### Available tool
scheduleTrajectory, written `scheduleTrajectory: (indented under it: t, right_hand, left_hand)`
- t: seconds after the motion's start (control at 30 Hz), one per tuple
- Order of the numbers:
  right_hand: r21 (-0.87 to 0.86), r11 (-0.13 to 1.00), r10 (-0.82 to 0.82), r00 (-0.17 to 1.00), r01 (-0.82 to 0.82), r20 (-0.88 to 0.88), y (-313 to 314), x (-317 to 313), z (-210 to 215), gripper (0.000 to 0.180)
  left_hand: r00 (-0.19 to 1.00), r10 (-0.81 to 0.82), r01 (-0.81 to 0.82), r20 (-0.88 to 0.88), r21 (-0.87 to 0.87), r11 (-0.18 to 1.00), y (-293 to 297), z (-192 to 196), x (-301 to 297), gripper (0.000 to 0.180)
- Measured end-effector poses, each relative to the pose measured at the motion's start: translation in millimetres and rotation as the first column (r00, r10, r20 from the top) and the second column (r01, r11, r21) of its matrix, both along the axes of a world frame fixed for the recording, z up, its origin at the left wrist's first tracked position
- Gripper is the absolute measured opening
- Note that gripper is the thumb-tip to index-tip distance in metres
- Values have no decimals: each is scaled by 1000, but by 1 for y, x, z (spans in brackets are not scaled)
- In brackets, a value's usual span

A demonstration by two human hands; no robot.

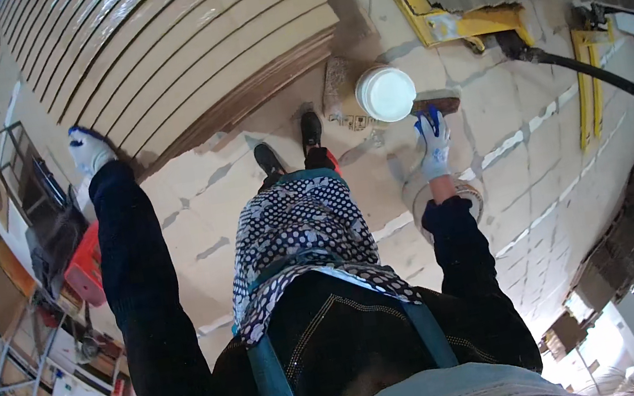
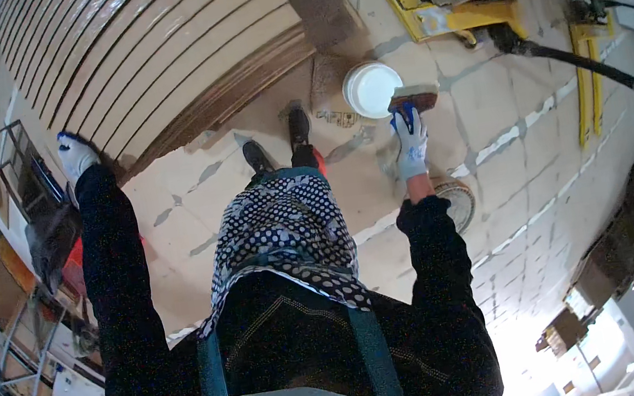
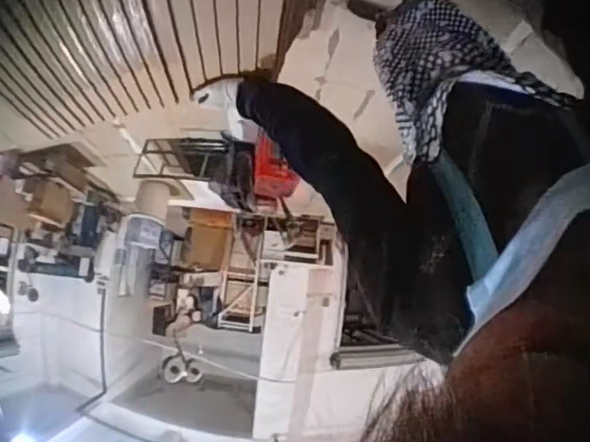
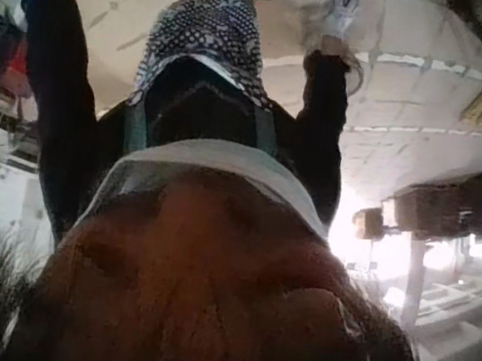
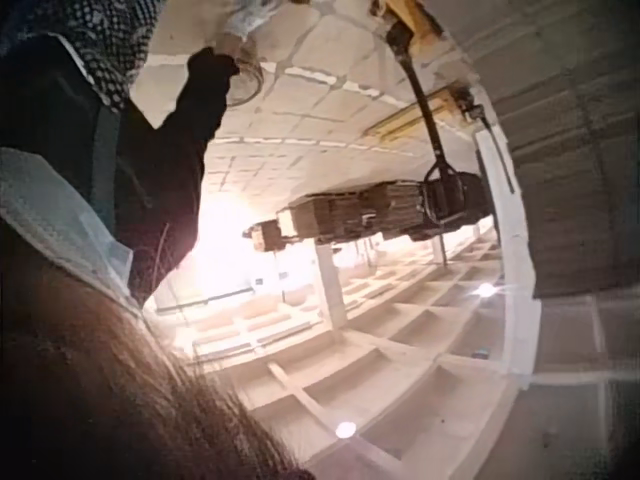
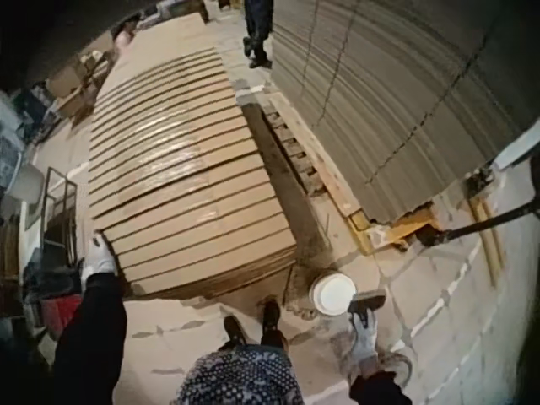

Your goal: Applying white adhesive to the edges of stacked cardboard sheets using a hand brush.

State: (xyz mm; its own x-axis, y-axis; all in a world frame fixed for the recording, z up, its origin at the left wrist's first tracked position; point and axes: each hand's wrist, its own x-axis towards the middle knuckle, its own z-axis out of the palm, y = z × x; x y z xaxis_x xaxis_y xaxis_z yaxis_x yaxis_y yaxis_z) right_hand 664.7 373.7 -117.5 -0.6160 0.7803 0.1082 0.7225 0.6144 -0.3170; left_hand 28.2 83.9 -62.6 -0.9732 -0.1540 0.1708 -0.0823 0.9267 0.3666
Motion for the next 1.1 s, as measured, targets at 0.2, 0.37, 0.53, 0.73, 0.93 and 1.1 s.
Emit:
scheduleTrajectory:
  t: [0.2,0.37,0.53,0.73,0.93,1.1]
  right_hand:
    - [-644,760,-382,743,-86,-550,-43,-108,146,36]
    - [-580,736,-138,762,-349,-633,-100,-222,211,33]
    - [116,761,585,596,-639,-550,-100,-360,211,25]
    - [-190,822,395,778,-537,-489,-99,-438,194,15]
    - [-185,792,485,783,-582,-389,-133,-416,176,19]
    - [-374,746,390,816,-551,-426,-118,-424,199,21]
  left_hand:
    - [998,28,-31,54,58,998,4,8,8,59]
    - [995,66,-77,78,149,986,9,25,21,56]
    - [992,81,-92,97,110,990,11,37,26,52]
    - [991,97,-109,87,141,984,6,50,32,49]
    - [995,86,-94,60,159,983,-3,57,35,49]
    - [995,94,-98,32,146,984,-6,58,38,48]
